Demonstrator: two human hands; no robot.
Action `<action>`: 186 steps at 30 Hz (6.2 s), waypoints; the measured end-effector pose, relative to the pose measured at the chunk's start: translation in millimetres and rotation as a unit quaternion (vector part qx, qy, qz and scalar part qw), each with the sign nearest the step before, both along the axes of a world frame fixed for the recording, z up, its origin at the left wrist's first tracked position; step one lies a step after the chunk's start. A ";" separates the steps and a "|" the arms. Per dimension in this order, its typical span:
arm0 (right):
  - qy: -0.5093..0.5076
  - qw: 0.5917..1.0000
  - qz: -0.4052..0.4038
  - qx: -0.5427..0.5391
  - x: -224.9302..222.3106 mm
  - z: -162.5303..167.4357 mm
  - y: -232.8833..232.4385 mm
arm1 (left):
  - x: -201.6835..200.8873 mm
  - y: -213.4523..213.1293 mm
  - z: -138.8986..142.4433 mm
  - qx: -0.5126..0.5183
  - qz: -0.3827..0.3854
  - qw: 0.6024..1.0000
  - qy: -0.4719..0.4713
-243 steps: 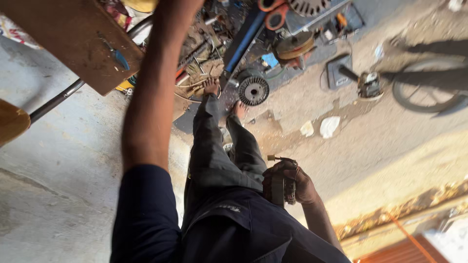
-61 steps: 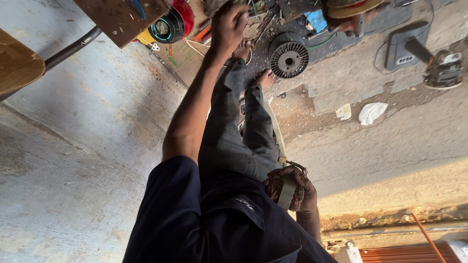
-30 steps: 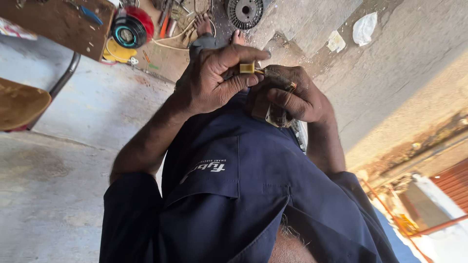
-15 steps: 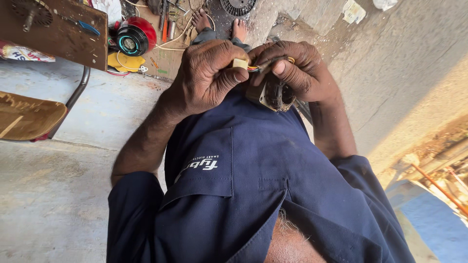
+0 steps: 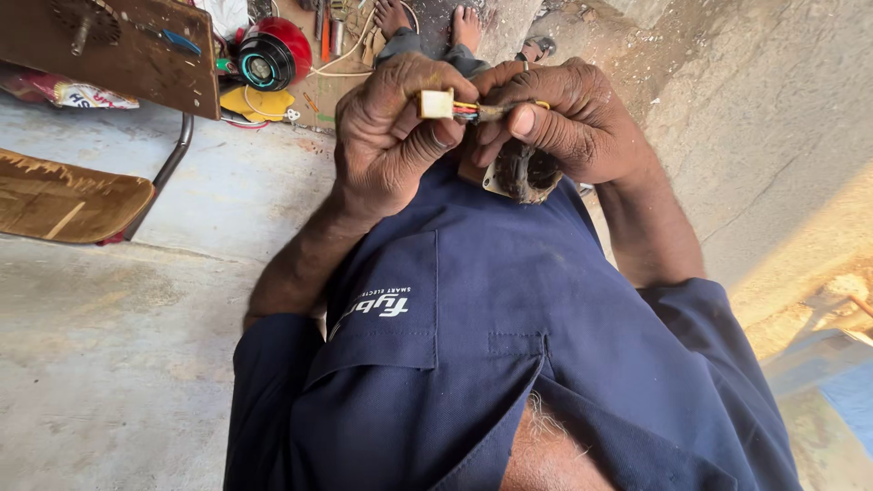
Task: The person disassembles a small electrical component using a screwdriver, then uses pliers to cut and strip wires. They manipulate the internal wiring and reassemble the component.
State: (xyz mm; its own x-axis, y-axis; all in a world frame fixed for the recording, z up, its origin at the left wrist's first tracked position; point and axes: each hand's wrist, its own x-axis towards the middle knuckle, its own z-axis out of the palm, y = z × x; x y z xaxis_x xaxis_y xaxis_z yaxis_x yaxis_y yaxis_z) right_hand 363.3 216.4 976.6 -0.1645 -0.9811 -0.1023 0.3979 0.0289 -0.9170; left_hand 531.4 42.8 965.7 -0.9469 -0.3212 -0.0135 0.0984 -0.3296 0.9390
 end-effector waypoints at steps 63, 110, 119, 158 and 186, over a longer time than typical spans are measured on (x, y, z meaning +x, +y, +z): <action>-0.042 0.998 -0.031 -0.043 -11.1 21.0 5.9 | -19.5 -0.1 6.6 0.372 -0.163 0.913 -0.025; 0.140 0.980 -0.108 0.094 -14.5 37.6 -8.3 | -58.5 -28.7 54.5 -0.320 -0.187 0.928 -0.027; 0.176 0.978 -0.089 0.074 -10.1 26.5 -9.3 | -51.7 -25.8 54.7 -0.238 -0.153 0.958 -0.049; 0.328 0.941 -0.087 -0.007 -7.9 16.5 -13.5 | -62.7 -54.5 37.5 -0.041 -0.235 0.964 -0.114; -0.152 0.987 -0.047 -0.007 -30.3 -9.8 10.6 | -58.1 -48.9 25.2 -0.215 -0.115 0.970 -0.022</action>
State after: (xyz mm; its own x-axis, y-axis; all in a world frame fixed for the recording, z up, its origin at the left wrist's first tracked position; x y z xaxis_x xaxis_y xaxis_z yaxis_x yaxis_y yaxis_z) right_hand 333.1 227.0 966.8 -0.2189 -0.9646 -0.1471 0.6553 -0.0336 -0.7547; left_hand 473.3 -6.2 990.9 -0.9958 -0.0855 0.0328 0.0256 0.0840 0.9961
